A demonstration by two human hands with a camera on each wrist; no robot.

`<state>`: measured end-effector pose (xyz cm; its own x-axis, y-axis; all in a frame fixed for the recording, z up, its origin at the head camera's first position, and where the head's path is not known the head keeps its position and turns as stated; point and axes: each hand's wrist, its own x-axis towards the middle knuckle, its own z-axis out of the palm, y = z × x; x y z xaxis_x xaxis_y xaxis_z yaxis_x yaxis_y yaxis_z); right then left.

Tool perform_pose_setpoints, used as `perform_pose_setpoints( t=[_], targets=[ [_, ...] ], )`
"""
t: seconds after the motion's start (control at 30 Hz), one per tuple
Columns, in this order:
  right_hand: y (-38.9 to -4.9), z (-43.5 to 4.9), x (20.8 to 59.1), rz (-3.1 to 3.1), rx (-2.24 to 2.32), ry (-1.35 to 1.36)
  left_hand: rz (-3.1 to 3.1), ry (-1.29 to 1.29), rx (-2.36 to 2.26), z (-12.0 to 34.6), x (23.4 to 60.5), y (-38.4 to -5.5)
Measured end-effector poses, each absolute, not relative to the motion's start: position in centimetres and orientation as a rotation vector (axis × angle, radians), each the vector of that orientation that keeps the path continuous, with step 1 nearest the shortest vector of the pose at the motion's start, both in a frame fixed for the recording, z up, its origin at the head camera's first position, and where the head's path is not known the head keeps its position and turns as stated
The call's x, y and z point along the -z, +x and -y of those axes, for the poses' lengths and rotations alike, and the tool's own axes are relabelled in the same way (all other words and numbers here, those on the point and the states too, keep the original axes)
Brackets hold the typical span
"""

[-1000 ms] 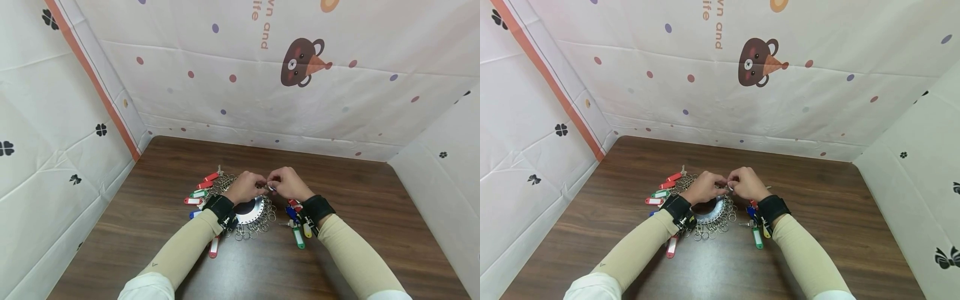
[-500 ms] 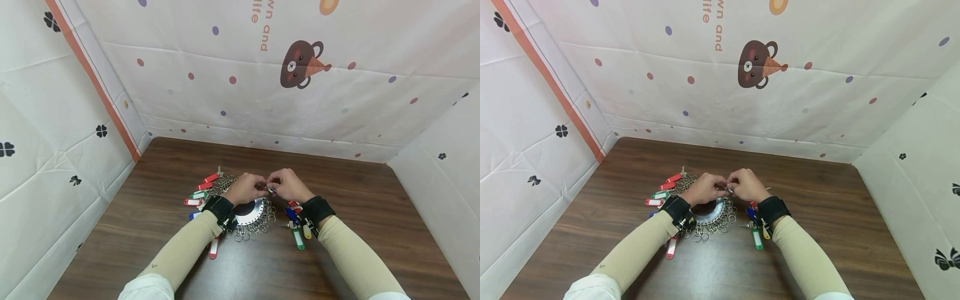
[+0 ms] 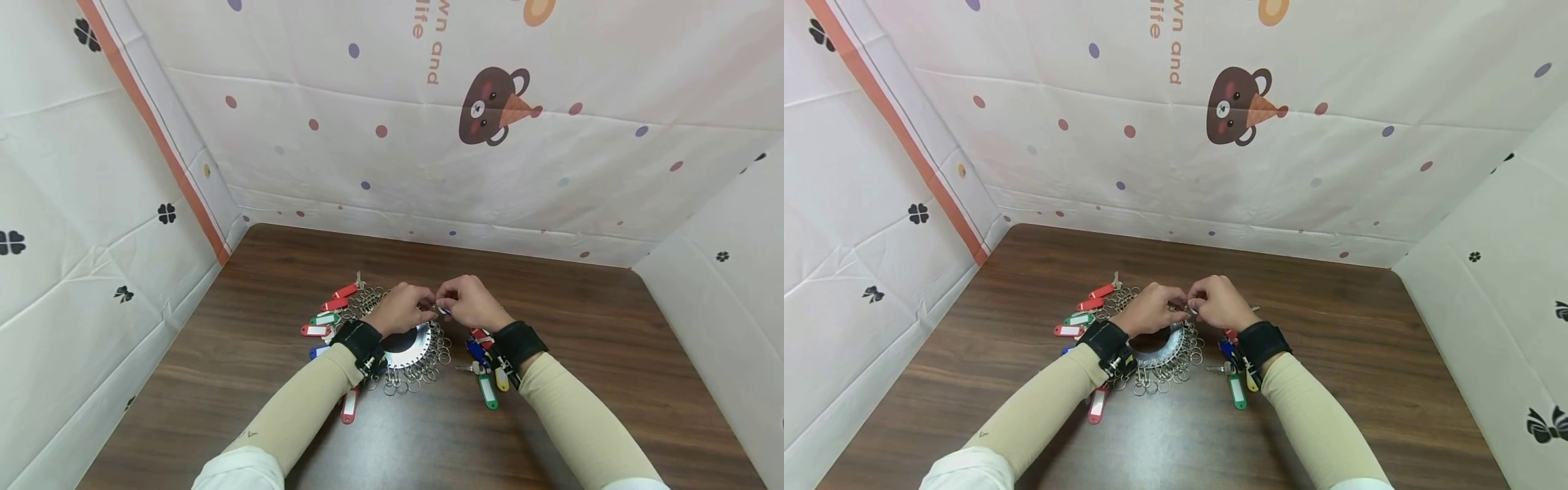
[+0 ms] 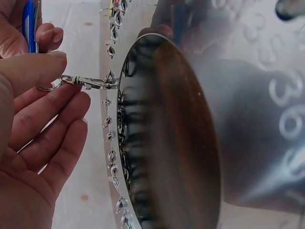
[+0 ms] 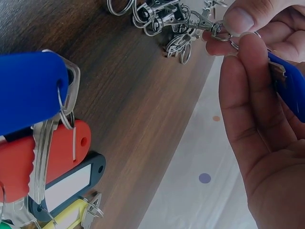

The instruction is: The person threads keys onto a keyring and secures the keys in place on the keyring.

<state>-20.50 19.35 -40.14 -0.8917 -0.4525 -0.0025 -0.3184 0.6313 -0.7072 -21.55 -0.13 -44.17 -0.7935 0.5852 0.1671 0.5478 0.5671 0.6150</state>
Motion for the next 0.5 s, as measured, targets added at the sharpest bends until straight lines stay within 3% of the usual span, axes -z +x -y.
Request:
perform_pose_setpoints(
  t=[0.5],
  targets=[
    [-20.5,-19.57,40.17,-2.665,1.093,-0.646,-2.675,0.958,-1.065,0.2,44.11,-21.65]
  ],
)
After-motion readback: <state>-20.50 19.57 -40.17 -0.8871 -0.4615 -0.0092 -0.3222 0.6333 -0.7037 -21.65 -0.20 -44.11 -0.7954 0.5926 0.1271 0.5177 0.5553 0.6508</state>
